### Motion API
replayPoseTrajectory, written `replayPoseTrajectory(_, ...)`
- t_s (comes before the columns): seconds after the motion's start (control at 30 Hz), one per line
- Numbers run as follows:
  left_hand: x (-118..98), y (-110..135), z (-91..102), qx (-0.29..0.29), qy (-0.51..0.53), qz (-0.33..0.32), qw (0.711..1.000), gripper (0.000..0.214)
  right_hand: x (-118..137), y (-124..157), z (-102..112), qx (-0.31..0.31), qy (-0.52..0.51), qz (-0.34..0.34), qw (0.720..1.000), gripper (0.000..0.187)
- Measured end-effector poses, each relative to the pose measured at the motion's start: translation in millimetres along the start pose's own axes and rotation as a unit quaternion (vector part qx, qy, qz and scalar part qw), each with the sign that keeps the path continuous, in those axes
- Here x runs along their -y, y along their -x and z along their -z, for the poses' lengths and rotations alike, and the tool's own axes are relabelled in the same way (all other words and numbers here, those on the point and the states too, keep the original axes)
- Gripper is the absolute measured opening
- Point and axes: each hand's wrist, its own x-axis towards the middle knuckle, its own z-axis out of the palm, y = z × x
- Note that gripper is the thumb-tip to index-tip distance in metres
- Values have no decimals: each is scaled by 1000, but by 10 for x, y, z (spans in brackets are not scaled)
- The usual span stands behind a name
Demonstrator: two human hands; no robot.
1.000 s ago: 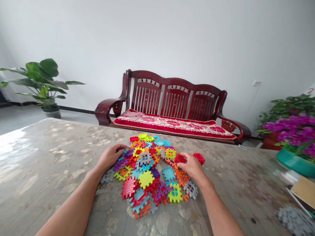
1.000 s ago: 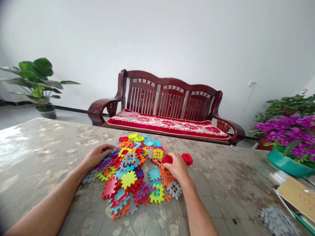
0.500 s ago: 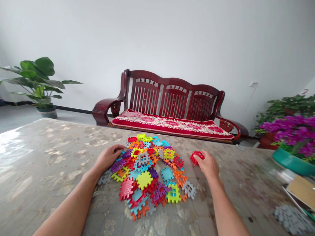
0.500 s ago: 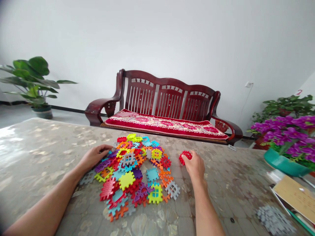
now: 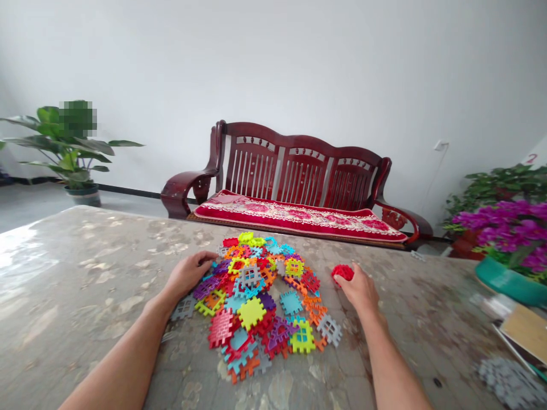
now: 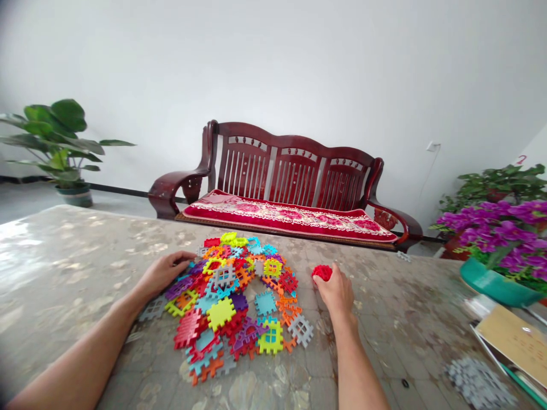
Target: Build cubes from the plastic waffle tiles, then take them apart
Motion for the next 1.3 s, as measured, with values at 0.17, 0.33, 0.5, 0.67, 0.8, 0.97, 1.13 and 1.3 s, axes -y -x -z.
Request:
replayPoseTrajectory(0.17,12,-5,-6,0,-2,2,1000,39,-10,-1,-55,11,-10,2,1000,69)
replayPoseTrajectory(0.33,-12,1,0,-1,1,3,1000,38,-9,10,-88,10,10,16,1000,71)
replayPoseTrajectory(0.5,-36,15,6,-11,2,-6,1000,38,-31,-4,-153,-6,28,40,999,64)
replayPoseTrajectory(0.67,-20,10,1,-5,0,-2,1000,38,-41,15,-162,-27,37,55,997,69)
replayPoseTrajectory(0.8,14,-2,-14,2,4,0,1000,39,46,58,-73,-116,25,86,989,61)
replayPoseTrajectory(0.97,-18,8,-3,1,4,-1,1000,38,233,118,-78,-25,-160,228,960,47)
replayPoseTrajectory(1.13,-56,22,17,-4,3,-3,1000,37,381,260,-172,98,-157,277,943,68)
replayPoseTrajectory(1.3,-8,7,0,1,10,-1,1000,35,434,322,-168,111,-143,256,950,67)
